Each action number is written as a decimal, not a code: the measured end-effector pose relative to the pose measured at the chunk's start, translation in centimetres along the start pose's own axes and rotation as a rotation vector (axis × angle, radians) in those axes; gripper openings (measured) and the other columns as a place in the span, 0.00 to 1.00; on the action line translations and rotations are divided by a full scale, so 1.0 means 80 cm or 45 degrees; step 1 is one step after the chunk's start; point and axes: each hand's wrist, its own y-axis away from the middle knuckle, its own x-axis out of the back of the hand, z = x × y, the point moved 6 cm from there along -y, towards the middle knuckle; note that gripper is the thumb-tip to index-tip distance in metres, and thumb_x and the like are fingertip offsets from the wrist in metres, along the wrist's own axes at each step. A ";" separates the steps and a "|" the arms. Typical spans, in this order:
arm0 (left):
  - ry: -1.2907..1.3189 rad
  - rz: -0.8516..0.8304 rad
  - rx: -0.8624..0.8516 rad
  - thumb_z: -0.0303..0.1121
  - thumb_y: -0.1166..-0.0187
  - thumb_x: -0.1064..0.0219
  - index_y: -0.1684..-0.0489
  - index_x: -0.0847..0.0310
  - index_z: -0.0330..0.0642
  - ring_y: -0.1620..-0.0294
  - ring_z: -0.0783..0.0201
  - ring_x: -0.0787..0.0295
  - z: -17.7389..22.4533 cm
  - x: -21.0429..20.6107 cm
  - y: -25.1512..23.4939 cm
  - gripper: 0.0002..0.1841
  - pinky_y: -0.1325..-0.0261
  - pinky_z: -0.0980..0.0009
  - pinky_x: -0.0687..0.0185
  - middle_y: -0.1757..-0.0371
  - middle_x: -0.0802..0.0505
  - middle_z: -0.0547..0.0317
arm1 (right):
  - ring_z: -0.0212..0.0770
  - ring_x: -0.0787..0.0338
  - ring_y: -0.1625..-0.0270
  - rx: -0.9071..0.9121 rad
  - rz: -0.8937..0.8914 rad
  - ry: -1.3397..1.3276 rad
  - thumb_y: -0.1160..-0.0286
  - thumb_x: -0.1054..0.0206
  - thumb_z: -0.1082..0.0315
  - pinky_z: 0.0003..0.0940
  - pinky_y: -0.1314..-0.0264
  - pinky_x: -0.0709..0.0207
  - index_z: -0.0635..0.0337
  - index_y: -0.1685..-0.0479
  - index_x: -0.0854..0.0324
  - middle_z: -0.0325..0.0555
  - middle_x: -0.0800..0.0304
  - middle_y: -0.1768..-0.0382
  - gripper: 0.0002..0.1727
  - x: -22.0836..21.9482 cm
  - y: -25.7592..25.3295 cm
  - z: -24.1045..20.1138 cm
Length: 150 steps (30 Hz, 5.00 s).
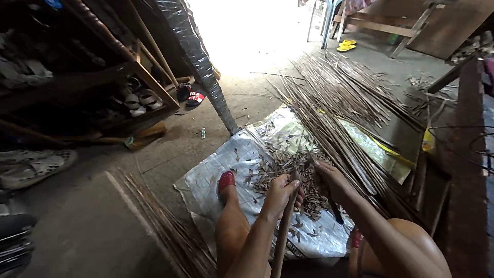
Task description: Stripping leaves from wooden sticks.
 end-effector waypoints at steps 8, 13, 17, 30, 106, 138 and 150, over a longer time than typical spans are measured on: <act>-0.074 -0.015 -0.094 0.23 0.11 0.45 0.36 0.27 0.29 0.73 0.68 0.12 -0.001 0.004 -0.005 0.12 0.69 0.73 0.12 0.59 0.10 0.54 | 0.22 0.32 0.86 -0.162 -0.538 -0.108 0.09 0.51 0.59 0.17 0.85 0.38 0.53 0.17 0.33 0.32 0.21 0.76 0.25 -0.031 0.017 0.014; -0.065 0.001 -0.087 0.24 0.09 0.48 0.35 0.28 0.29 0.73 0.66 0.10 -0.003 0.005 -0.006 0.12 0.68 0.71 0.10 0.59 0.10 0.52 | 0.22 0.34 0.86 -0.139 -0.389 -0.076 0.08 0.50 0.62 0.17 0.85 0.38 0.57 0.19 0.29 0.32 0.24 0.78 0.23 -0.029 0.016 0.008; -0.048 0.059 -0.084 0.23 0.09 0.49 0.35 0.27 0.29 0.74 0.68 0.12 -0.002 0.004 -0.006 0.12 0.70 0.73 0.12 0.60 0.10 0.53 | 0.22 0.33 0.85 -0.005 -0.285 0.022 0.09 0.47 0.65 0.17 0.85 0.38 0.61 0.23 0.25 0.33 0.21 0.76 0.21 -0.034 0.017 0.003; 0.008 -0.058 0.006 0.25 0.08 0.51 0.43 0.26 0.33 0.79 0.70 0.15 0.001 0.001 0.003 0.09 0.76 0.78 0.18 0.72 0.12 0.58 | 0.56 0.08 0.52 0.810 0.051 1.172 0.13 0.41 0.61 0.58 0.48 0.17 0.51 0.21 0.20 0.58 0.08 0.49 0.23 -0.011 0.010 -0.021; -0.163 -0.162 -0.047 0.26 0.11 0.43 0.37 0.33 0.33 0.74 0.68 0.11 -0.008 -0.002 -0.003 0.11 0.68 0.73 0.12 0.66 0.11 0.58 | 0.22 0.33 0.86 -0.030 -0.373 -0.089 0.07 0.54 0.60 0.17 0.85 0.37 0.56 0.26 0.27 0.30 0.28 0.79 0.20 -0.023 0.011 0.002; -0.607 -0.037 -0.226 0.35 0.05 0.53 0.33 0.22 0.34 0.64 0.70 0.15 -0.011 -0.002 -0.012 0.18 0.56 0.70 0.17 0.57 0.12 0.56 | 0.22 0.33 0.87 -0.007 -0.063 -0.152 0.20 0.38 0.77 0.18 0.86 0.38 0.63 0.43 0.24 0.35 0.22 0.78 0.10 -0.024 0.006 0.015; -1.004 -0.006 -0.120 0.38 0.09 0.43 0.42 0.17 0.34 0.61 0.58 0.15 -0.004 -0.001 -0.009 0.15 0.51 0.58 0.19 0.60 0.12 0.49 | 0.23 0.31 0.84 -0.043 -0.017 0.057 0.24 0.34 0.78 0.19 0.83 0.36 0.65 0.47 0.20 0.35 0.20 0.76 0.10 -0.023 0.008 0.005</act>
